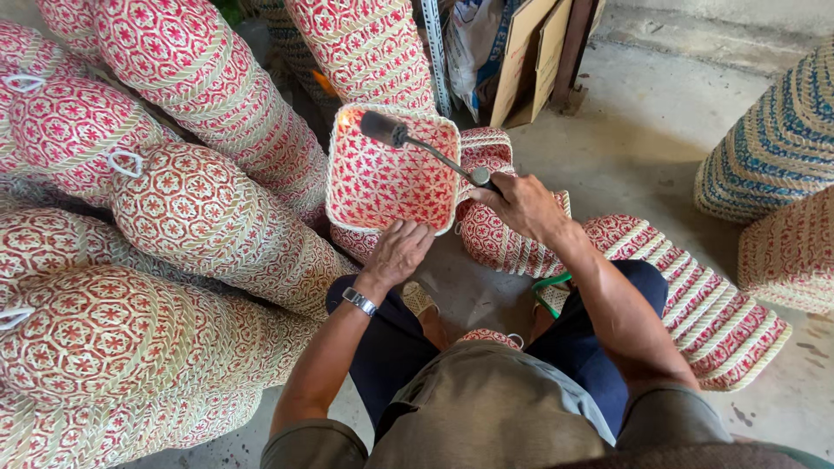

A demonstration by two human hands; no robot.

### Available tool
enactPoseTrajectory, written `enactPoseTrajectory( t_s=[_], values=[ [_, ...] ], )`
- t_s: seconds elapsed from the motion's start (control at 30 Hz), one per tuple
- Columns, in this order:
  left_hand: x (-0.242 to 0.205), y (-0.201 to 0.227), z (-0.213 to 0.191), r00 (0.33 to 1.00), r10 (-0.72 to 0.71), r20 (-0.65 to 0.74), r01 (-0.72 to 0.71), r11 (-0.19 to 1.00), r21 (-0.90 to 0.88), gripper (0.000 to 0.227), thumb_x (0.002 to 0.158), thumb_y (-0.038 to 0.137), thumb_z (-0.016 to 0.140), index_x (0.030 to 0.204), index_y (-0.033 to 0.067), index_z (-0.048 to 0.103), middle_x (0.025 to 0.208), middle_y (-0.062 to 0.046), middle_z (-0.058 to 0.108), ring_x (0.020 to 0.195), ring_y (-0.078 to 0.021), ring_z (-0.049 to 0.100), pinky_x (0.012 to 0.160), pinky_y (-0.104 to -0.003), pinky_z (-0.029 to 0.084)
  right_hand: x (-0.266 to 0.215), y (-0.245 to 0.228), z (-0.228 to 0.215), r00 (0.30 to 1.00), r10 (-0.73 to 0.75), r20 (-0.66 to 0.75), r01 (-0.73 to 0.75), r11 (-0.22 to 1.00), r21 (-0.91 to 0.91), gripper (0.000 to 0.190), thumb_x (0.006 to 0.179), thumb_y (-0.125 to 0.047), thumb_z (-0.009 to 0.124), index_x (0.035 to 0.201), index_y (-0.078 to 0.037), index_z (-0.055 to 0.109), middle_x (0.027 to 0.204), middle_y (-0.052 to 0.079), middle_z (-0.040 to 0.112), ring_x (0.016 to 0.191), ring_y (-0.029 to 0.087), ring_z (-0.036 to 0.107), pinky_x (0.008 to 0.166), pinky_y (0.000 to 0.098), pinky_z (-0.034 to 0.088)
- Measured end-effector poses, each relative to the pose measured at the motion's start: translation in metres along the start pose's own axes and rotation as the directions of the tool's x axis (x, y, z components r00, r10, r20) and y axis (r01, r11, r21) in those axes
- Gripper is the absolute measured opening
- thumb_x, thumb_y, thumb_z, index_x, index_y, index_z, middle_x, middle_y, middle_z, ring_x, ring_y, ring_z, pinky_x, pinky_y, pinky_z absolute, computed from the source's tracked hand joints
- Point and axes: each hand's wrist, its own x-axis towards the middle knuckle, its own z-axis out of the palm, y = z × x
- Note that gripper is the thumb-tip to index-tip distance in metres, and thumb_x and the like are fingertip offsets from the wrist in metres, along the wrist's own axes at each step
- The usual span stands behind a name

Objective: The person uses a handheld blowtorch to apply heat to the edges of small woven baskets. They hold each basket with one hand and move the torch along the rim with the other, then place the treated basket back into a stack.

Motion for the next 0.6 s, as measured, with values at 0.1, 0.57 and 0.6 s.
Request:
enactPoseTrajectory(
  t_s=[0.1, 0.57, 0.6],
  values=[
    [0.0, 0.011, 0.006, 0.994, 0.005, -0.107, -0.001, 0.999, 0.042, 0.025, 0.095, 0.008, 0.067, 0.12, 0.0029, 0.067, 0.102, -0.002, 0.062, 0.097, -0.0148, 0.054, 0.088, -0.028, 0.048, -0.008, 0.003, 0.01, 0.984, 0.1, -0.145, -0.104, 0.994, -0.023, 0.057, 0.097, -0.052, 0.068, 0.081, 0.002, 0.062, 0.057, 0.013, 0.057, 0.049, 0.023, 0.054, 0.053, 0.045, 0.047],
    [0.063, 0.089, -0.01, 0.92, -0.336, -0.204, 0.218, 0.867, -0.447, 0.039, 0.097, 0.028, 0.064, 0.127, 0.0035, 0.062, 0.109, -0.008, 0.062, 0.101, -0.0204, 0.056, 0.089, -0.037, 0.051, -0.024, 0.051, 0.057, 0.846, 0.402, -0.351, -0.348, 0.914, 0.208, 0.034, 0.084, -0.029, 0.079, 0.097, -0.001, 0.066, 0.076, 0.012, 0.07, 0.065, 0.017, 0.065, 0.064, 0.0393, 0.054],
    [0.068, 0.086, -0.013, 0.898, -0.384, -0.214, 0.229, 0.825, -0.516, 0.044, 0.095, 0.033, 0.067, 0.126, 0.0023, 0.061, 0.111, -0.01, 0.063, 0.1, -0.021, 0.056, 0.087, -0.038, 0.051, -0.026, 0.056, 0.052, 0.858, 0.355, -0.371, -0.322, 0.935, 0.15, 0.036, 0.083, -0.028, 0.081, 0.1, 0.0, 0.067, 0.078, 0.013, 0.07, 0.067, 0.018, 0.066, 0.067, 0.0397, 0.054]
  ],
)
